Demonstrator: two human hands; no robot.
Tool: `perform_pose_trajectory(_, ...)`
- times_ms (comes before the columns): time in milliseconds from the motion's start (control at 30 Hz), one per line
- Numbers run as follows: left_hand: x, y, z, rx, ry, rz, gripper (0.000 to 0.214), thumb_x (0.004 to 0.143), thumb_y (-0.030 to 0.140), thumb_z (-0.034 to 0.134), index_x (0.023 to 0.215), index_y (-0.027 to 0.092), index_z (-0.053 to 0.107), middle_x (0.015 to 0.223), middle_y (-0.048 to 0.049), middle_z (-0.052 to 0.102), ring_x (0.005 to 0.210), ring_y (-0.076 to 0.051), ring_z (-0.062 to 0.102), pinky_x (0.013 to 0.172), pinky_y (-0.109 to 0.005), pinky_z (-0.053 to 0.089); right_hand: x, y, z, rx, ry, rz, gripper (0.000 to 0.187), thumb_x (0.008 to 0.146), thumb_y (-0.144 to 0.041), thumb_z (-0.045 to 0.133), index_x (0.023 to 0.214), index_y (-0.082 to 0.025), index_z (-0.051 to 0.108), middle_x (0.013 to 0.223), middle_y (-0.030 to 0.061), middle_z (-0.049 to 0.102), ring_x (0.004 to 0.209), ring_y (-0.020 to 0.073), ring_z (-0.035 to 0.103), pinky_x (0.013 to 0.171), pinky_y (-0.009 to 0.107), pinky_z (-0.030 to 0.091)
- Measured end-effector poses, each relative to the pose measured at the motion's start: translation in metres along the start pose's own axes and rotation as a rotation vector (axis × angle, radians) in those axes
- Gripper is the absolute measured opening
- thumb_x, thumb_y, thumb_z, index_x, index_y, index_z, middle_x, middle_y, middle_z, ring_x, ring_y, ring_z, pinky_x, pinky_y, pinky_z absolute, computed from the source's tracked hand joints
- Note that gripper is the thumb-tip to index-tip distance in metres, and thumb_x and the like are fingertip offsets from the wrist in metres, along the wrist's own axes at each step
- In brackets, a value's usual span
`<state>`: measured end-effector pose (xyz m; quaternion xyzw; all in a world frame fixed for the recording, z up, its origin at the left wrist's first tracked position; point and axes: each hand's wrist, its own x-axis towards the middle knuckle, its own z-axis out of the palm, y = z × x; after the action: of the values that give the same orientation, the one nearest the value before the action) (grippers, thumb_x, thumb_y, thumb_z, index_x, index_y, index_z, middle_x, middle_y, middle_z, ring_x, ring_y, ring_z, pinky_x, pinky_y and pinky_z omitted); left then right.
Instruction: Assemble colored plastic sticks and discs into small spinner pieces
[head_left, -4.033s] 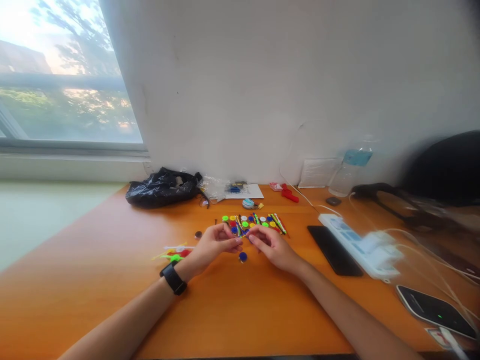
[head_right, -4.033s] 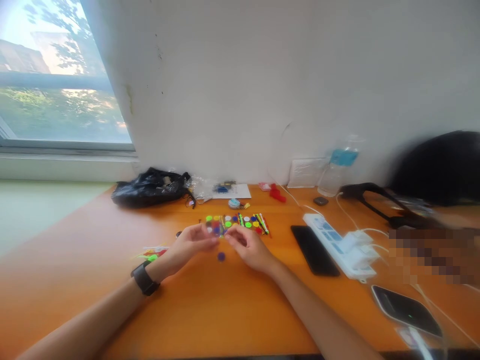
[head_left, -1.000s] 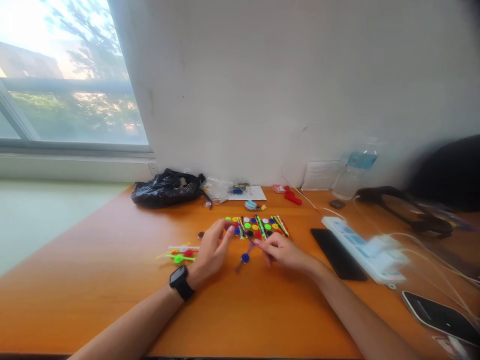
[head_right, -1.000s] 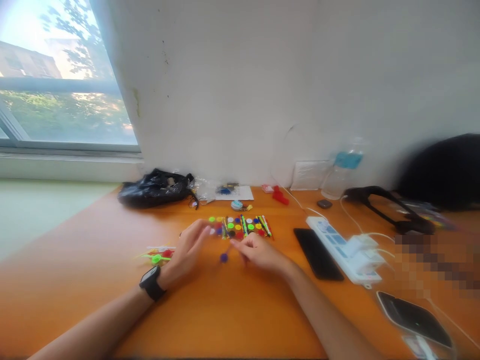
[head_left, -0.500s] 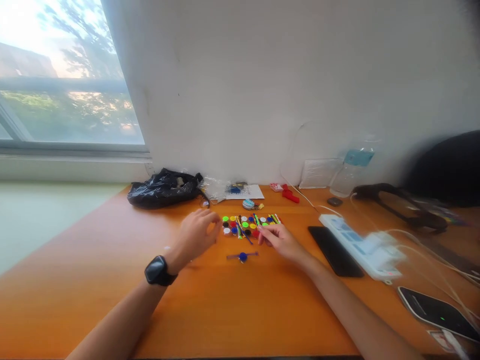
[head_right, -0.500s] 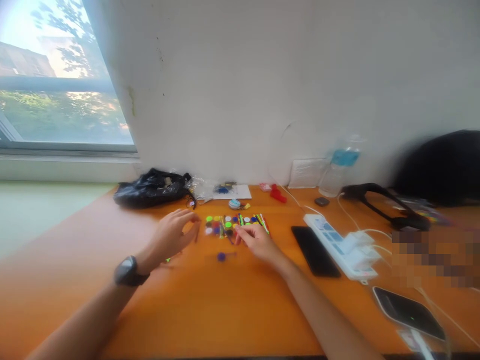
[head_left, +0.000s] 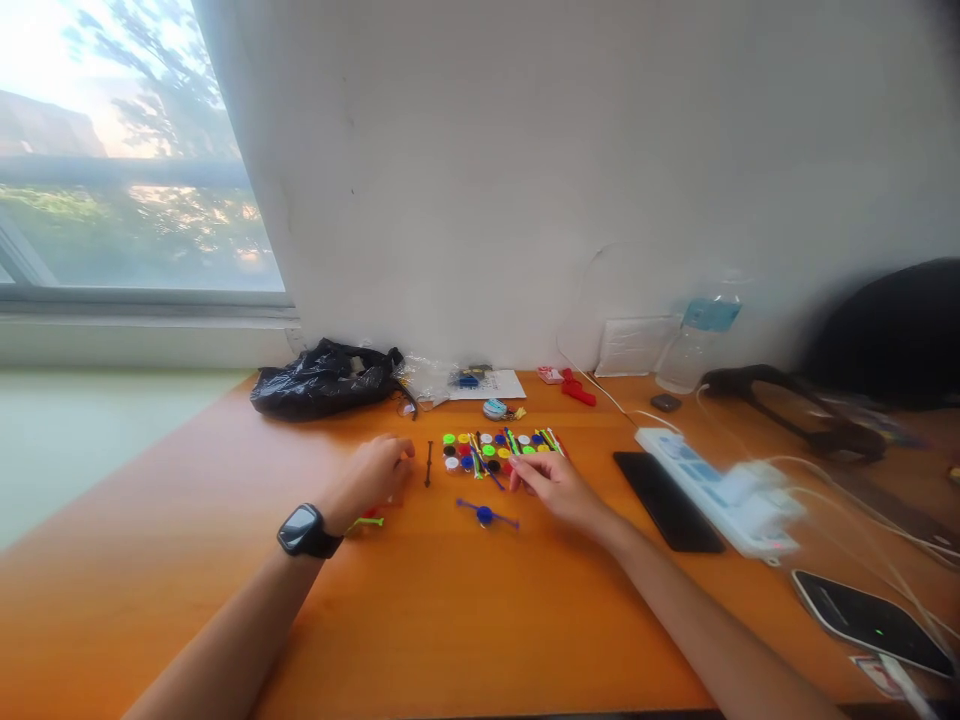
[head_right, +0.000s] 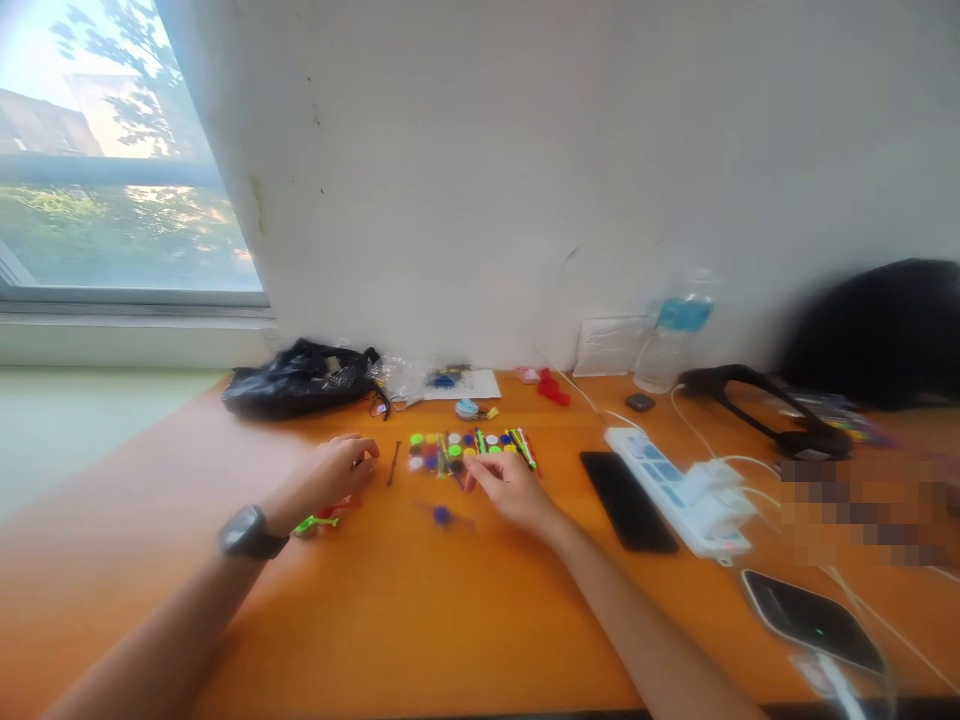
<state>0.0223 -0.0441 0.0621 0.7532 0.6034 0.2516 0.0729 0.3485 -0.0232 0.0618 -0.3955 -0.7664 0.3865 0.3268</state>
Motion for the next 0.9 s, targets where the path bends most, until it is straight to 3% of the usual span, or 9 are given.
perform_pose_trajectory(167,0.008,0.011,0.002,-0.134,0.103,0.071,0.012,0.091,0.025,0.063,0.096,0.020,0.073,0.092,-0.0058,0.069,0.073,-0.018,0.067,0.069,-0.028,0.054,-0.001,-0.003,0.003,-0.028,-0.004,-0.006,0.060,0.100,-0.067,0.050,0.071,-0.018,0.069,0.060,-0.0011,0.048,0.058,0.0145,0.042,0.057,0.028,0.030)
perform_pose_trajectory(367,0.004,0.038,0.008,-0.560,0.162,0.251,0.014,0.088,0.031,0.078,0.089,0.018,0.074,0.092,-0.0046,0.067,0.075,-0.015,0.067,0.072,-0.028,0.059,-0.002,-0.008,0.005,0.009,0.004,-0.050,0.050,0.100,-0.063,0.056,0.082,-0.018,0.069,0.073,0.0013,0.061,0.068,0.0164,0.053,0.065,0.028,0.040)
perform_pose_trajectory(567,-0.005,0.058,0.009,-0.545,0.236,0.341,0.012,0.092,0.032,0.079,0.095,0.021,0.075,0.095,-0.0067,0.072,0.087,-0.019,0.068,0.078,-0.031,0.057,-0.003,-0.010,0.007,0.089,-0.001,-0.068,0.043,0.098,-0.060,0.061,0.088,-0.019,0.067,0.086,0.0042,0.066,0.081,0.0201,0.060,0.072,0.029,0.046)
perform_pose_trajectory(700,-0.010,0.065,0.011,-0.552,0.262,0.360,0.010,0.094,0.031,0.077,0.097,0.022,0.075,0.098,-0.0063,0.075,0.092,-0.020,0.070,0.083,-0.033,0.057,-0.003,-0.010,0.008,0.072,-0.010,-0.081,0.040,0.098,-0.057,0.062,0.091,-0.019,0.071,0.084,0.0030,0.064,0.075,0.0177,0.055,0.067,0.029,0.041)
perform_pose_trajectory(900,-0.020,0.076,0.024,-0.567,0.237,0.355,0.014,0.094,0.034,0.077,0.101,0.022,0.075,0.097,-0.0056,0.076,0.088,-0.020,0.073,0.081,-0.032,0.061,-0.009,-0.012,0.015,0.091,-0.040,-0.061,0.040,0.091,-0.057,0.073,0.113,-0.024,0.076,0.069,-0.0039,0.045,0.062,0.0133,0.039,0.057,0.027,0.029)
